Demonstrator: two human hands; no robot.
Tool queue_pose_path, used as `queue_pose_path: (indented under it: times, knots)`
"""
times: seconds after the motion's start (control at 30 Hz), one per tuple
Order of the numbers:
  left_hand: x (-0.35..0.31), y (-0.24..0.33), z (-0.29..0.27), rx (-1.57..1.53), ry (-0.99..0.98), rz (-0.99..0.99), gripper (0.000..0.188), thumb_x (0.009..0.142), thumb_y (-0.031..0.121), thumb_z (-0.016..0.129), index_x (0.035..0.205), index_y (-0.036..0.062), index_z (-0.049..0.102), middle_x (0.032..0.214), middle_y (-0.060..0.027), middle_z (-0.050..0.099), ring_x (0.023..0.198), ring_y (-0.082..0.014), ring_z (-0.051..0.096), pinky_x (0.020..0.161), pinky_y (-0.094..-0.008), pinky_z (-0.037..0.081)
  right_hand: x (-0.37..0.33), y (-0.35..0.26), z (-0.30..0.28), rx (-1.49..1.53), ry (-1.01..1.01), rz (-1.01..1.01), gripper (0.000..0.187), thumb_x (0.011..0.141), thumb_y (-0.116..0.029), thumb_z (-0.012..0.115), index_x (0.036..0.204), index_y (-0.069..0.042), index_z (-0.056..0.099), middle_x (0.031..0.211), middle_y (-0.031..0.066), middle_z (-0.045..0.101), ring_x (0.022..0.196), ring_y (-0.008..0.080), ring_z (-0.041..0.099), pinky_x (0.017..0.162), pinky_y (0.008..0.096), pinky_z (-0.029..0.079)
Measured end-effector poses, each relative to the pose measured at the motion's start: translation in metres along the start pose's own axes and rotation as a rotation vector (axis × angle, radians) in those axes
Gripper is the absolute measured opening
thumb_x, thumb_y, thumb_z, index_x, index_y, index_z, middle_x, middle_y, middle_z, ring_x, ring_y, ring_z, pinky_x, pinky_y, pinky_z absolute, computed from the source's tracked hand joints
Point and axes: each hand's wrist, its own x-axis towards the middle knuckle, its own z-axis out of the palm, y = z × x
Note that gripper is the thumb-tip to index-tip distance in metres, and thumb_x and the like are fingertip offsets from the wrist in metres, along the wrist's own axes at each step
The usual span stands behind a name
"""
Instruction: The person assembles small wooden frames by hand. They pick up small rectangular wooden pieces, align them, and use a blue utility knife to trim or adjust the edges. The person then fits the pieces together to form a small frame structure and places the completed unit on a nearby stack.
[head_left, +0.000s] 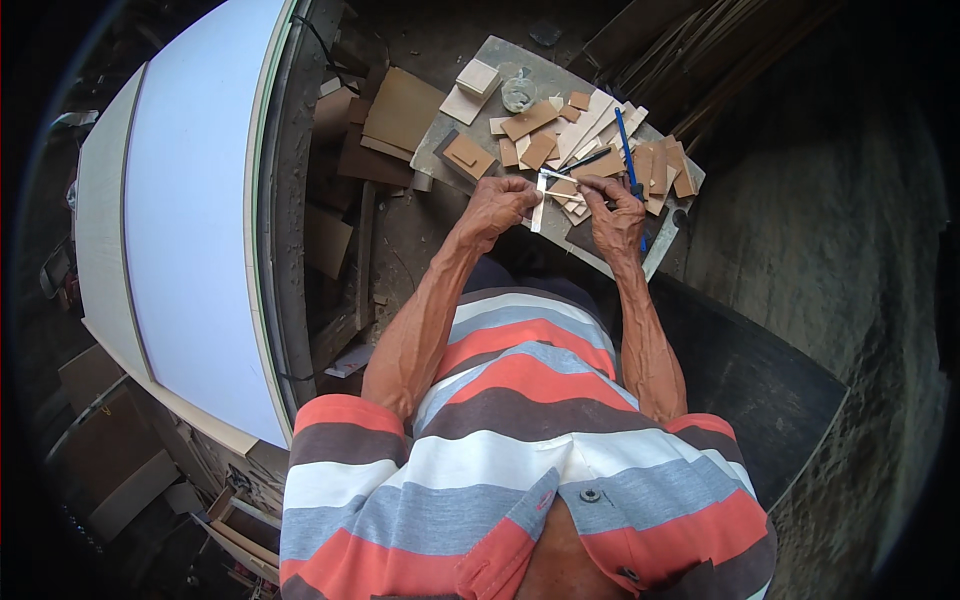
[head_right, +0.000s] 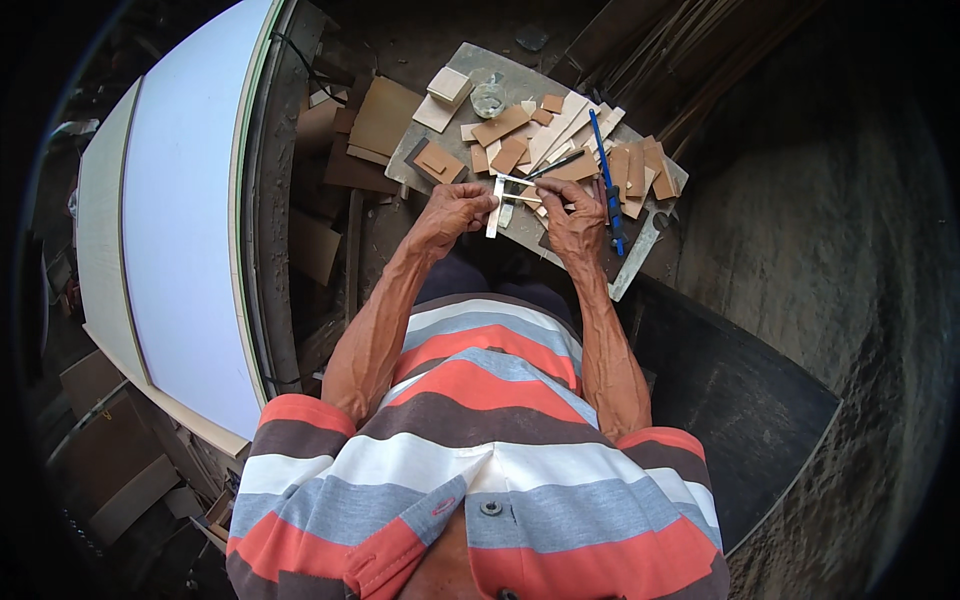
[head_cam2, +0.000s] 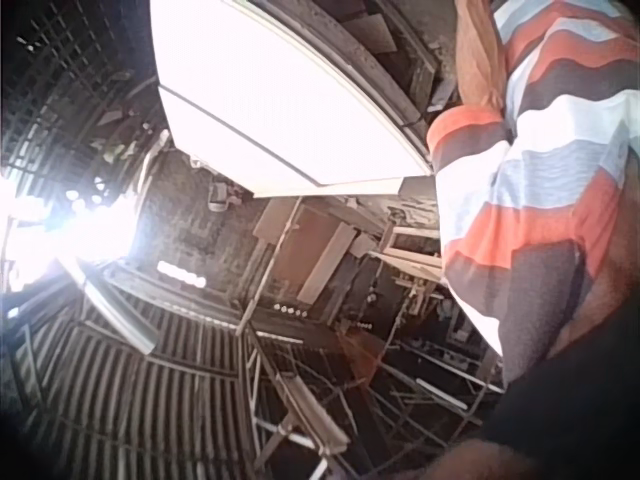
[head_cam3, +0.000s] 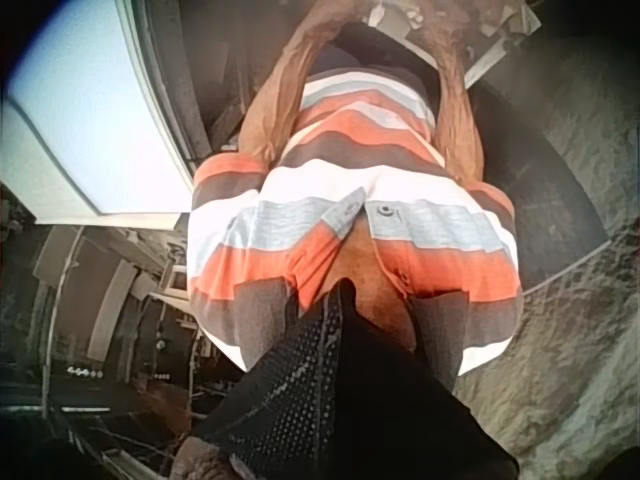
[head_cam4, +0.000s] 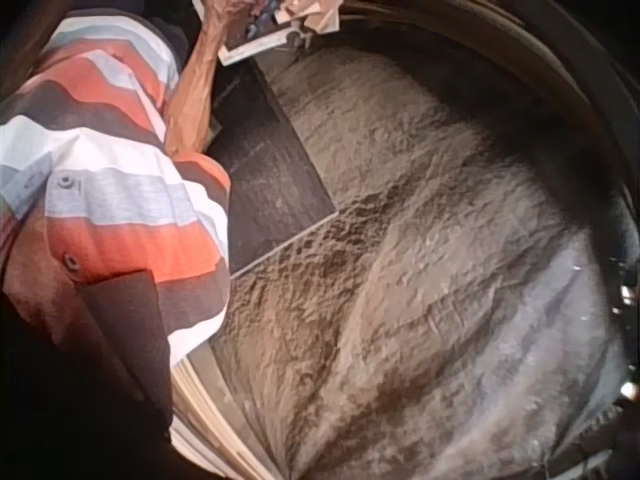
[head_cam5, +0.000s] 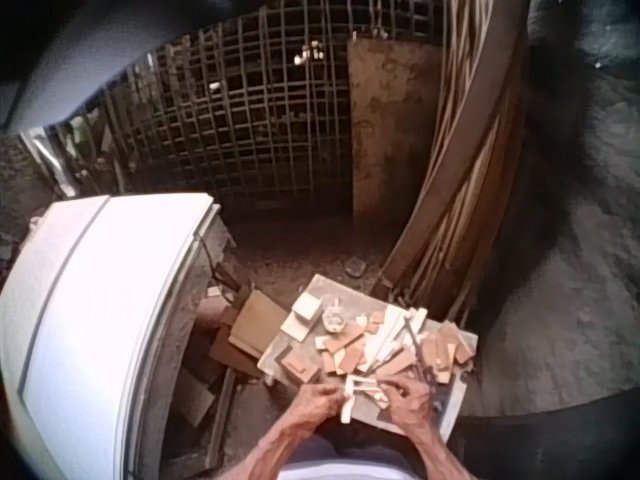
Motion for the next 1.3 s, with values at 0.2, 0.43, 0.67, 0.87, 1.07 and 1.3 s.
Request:
queue_pose_path:
  times: [0.2,0.43,0.67,0.87,1.07,1.3]
  knots:
    - [0.006,0.003,-0.004,0.003,-0.026,-0.039,0.013,0.082,0.017,0.07,0.085,0.0039,0.069,0.071,0.001,0.061,0.06,-0.0059,0.05,0.055,-0.0196,0.04,0.002,-0.007,0.007,-0.09,0.024,-0.016,0.011,0.084,-0.008,0.066,0.092,-0.003,0.072,0.084,0.006,0.069,0.076,0.0146,0.063,0.071,0.0271,0.048]
    - [0.009,0.01,-0.009,0.015,0.037,-0.082,0.007,0.085,0.013,0.069,0.082,0.0075,0.068,0.067,0.0058,0.056,0.058,-0.0026,0.046,0.053,-0.0168,0.036,0.007,-0.01,0.002,0.08,0.012,0.171,0.014,0.085,-0.006,0.064,0.095,-0.001,0.071,0.083,0.0054,0.07,0.078,0.0116,0.064,0.073,0.0248,0.049]
    - [0.015,0.018,-0.009,-0.011,0.082,-0.097,0.007,0.086,0.012,0.067,0.081,0.0083,0.067,0.064,0.0063,0.054,0.057,-0.0022,0.045,0.053,-0.0167,0.036,-0.012,-0.015,-0.01,0.148,-0.25,0.268,0.016,0.083,-0.006,0.062,0.095,-0.001,0.071,0.082,0.0051,0.07,0.077,0.0103,0.064,0.071,0.0241,0.05]
    - [0.019,0.013,-0.011,-0.078,0.075,-0.092,0.006,0.085,0.012,0.068,0.081,0.0076,0.067,0.065,0.0058,0.055,0.056,-0.0023,0.045,0.053,-0.0171,0.036,-0.017,-0.017,-0.01,0.113,-0.293,0.28,0.016,0.082,-0.008,0.063,0.094,-0.003,0.072,0.078,0.0038,0.069,0.073,0.0091,0.061,0.067,0.0236,0.048]
    - [0.018,0.016,-0.01,-0.012,0.109,-0.066,0.006,0.085,0.011,0.067,0.08,0.0073,0.066,0.065,0.0056,0.055,0.057,-0.0025,0.046,0.053,-0.017,0.036,-0.011,-0.013,-0.006,0.124,-0.243,0.294,0.016,0.083,-0.009,0.062,0.094,-0.003,0.072,0.078,0.0044,0.069,0.072,0.01,0.061,0.065,0.0233,0.047]
    - [0.021,0.014,-0.014,-0.054,0.134,-0.077,0.006,0.085,0.011,0.067,0.081,0.0068,0.066,0.065,0.0052,0.056,0.057,-0.0026,0.047,0.053,-0.0164,0.037,-0.014,-0.01,-0.003,0.133,-0.371,0.291,0.016,0.084,-0.008,0.061,0.095,-0.003,0.072,0.079,0.0045,0.069,0.07,0.0092,0.06,0.066,0.0242,0.048]
